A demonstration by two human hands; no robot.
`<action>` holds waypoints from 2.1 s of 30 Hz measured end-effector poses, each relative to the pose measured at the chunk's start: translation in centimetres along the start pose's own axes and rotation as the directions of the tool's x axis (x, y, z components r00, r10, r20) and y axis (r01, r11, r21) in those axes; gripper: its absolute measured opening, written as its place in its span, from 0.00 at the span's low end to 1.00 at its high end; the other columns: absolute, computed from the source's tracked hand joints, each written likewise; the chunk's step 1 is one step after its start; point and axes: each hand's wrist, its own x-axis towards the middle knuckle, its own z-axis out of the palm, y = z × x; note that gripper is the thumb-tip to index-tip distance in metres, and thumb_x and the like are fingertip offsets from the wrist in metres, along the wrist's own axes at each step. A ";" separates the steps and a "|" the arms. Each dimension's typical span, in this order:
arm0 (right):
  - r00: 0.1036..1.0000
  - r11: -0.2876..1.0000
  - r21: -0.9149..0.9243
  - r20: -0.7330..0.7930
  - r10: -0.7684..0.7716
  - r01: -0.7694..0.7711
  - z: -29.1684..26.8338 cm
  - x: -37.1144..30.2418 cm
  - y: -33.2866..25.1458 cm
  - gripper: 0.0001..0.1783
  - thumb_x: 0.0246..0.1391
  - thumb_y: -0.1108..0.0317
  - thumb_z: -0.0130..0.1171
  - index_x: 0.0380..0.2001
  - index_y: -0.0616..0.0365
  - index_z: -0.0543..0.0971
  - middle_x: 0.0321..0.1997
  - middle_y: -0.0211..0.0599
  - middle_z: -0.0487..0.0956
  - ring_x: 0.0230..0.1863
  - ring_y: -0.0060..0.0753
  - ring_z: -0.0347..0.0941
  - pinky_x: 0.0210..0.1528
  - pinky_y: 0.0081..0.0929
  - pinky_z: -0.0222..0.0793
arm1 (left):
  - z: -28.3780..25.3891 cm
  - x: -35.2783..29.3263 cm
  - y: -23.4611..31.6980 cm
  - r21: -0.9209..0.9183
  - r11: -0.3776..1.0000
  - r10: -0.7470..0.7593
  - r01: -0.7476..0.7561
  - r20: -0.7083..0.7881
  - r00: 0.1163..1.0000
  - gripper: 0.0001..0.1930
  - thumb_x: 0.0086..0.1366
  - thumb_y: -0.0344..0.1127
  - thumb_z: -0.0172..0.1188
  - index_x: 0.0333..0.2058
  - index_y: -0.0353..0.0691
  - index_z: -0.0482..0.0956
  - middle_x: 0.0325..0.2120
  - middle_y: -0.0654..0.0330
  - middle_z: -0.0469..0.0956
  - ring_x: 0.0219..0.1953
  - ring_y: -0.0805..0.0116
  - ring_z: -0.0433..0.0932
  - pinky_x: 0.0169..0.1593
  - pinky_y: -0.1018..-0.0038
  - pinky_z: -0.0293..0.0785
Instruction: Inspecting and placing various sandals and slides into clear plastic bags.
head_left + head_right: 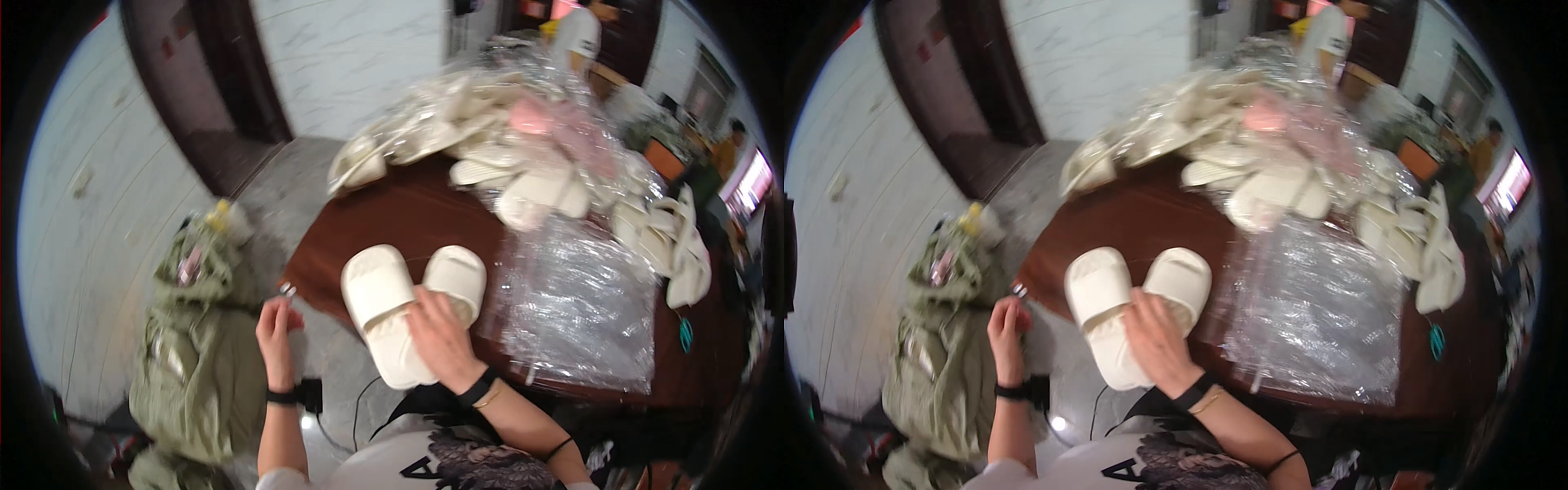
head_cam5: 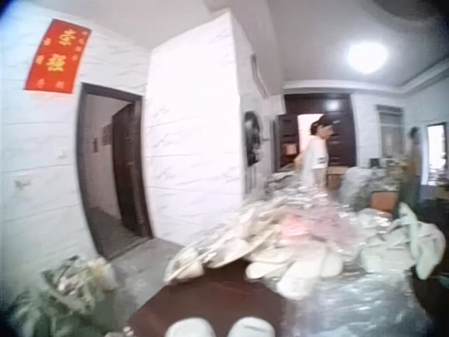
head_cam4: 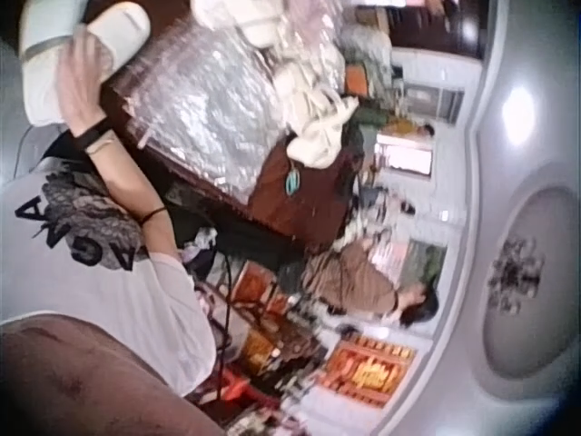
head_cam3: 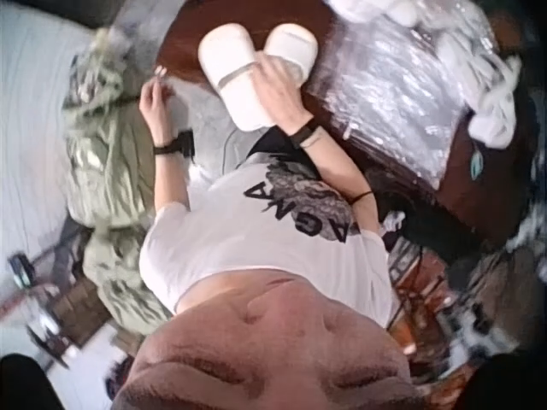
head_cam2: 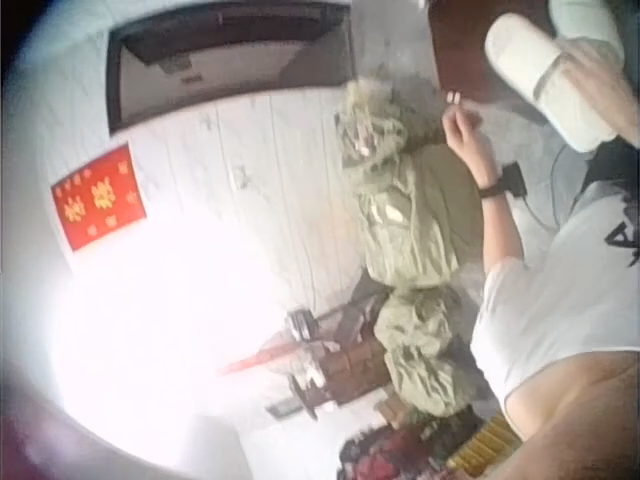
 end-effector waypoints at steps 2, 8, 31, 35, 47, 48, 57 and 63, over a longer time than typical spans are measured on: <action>0.984 0.993 0.077 -0.158 -0.077 0.090 -0.4 -1.0 0.7 0.08 0.52 0.73 0.55 0.36 0.65 0.75 0.51 0.47 0.71 0.51 0.49 0.68 0.53 0.40 0.67 | 3.4 -2.7 2.4 0.053 0.996 -0.079 0.077 0.050 0.996 0.10 0.70 0.35 0.51 0.38 0.35 0.77 0.26 0.65 0.75 0.28 0.76 0.74 0.35 0.79 0.72; 0.932 0.890 0.423 -0.363 -0.006 0.171 -7.9 -1.4 -2.8 0.10 0.44 0.78 0.62 0.32 0.70 0.76 0.55 0.51 0.70 0.53 0.52 0.68 0.52 0.37 0.70 | 6.2 -4.2 0.6 -0.080 0.993 0.105 -0.090 0.200 0.974 0.08 0.66 0.32 0.55 0.38 0.31 0.75 0.35 0.62 0.76 0.40 0.71 0.75 0.47 0.75 0.72; 0.596 0.483 -0.380 -0.663 0.453 -0.789 -34.1 -31.9 30.8 0.14 0.53 0.74 0.54 0.44 0.64 0.75 0.59 0.56 0.69 0.60 0.58 0.65 0.61 0.44 0.62 | 20.6 -6.3 3.4 0.139 0.709 0.419 -0.692 0.706 0.571 0.02 0.57 0.25 0.60 0.30 0.38 0.79 0.33 0.58 0.79 0.42 0.56 0.75 0.49 0.64 0.69; 0.556 0.515 -0.261 -0.598 0.577 -0.816 -31.4 -33.7 31.1 0.20 0.55 0.74 0.54 0.53 0.61 0.73 0.62 0.54 0.67 0.63 0.53 0.62 0.64 0.41 0.58 | 21.2 -5.6 4.2 0.143 0.746 0.367 -0.651 0.727 0.580 0.02 0.60 0.26 0.59 0.32 0.37 0.80 0.33 0.57 0.80 0.41 0.57 0.76 0.47 0.66 0.70; 0.525 0.646 0.039 -0.547 0.653 -0.763 -26.1 -30.4 16.5 0.16 0.58 0.74 0.54 0.50 0.61 0.76 0.57 0.46 0.71 0.59 0.45 0.67 0.59 0.34 0.63 | 35.3 10.9 11.2 0.018 0.783 0.395 -0.622 0.758 0.519 0.17 0.64 0.36 0.60 0.49 0.34 0.74 0.45 0.55 0.79 0.49 0.64 0.76 0.53 0.70 0.70; 0.519 0.648 0.037 -0.563 0.643 -0.761 -25.9 -30.8 16.4 0.16 0.58 0.74 0.54 0.50 0.61 0.76 0.57 0.46 0.71 0.58 0.45 0.68 0.59 0.34 0.64 | 37.9 12.1 12.1 0.042 0.716 0.434 -0.697 0.755 0.491 0.20 0.65 0.36 0.60 0.52 0.33 0.72 0.49 0.53 0.77 0.53 0.63 0.74 0.57 0.70 0.67; 0.536 0.705 0.175 -0.533 0.655 -0.688 -28.1 -27.8 14.6 0.14 0.56 0.75 0.55 0.46 0.59 0.79 0.51 0.42 0.77 0.52 0.43 0.74 0.52 0.31 0.69 | 54.8 17.2 12.1 0.321 0.612 0.477 -0.723 0.580 0.661 0.27 0.59 0.41 0.62 0.54 0.32 0.72 0.41 0.47 0.80 0.46 0.53 0.79 0.50 0.66 0.73; 0.601 0.757 0.342 -0.464 0.651 -0.556 -29.3 -25.3 16.9 0.14 0.58 0.74 0.54 0.47 0.62 0.78 0.49 0.39 0.78 0.51 0.35 0.75 0.51 0.26 0.69 | 55.8 14.1 18.2 -0.343 0.917 0.395 -0.204 0.712 0.580 0.17 0.69 0.40 0.52 0.50 0.36 0.76 0.42 0.56 0.79 0.38 0.69 0.79 0.40 0.75 0.72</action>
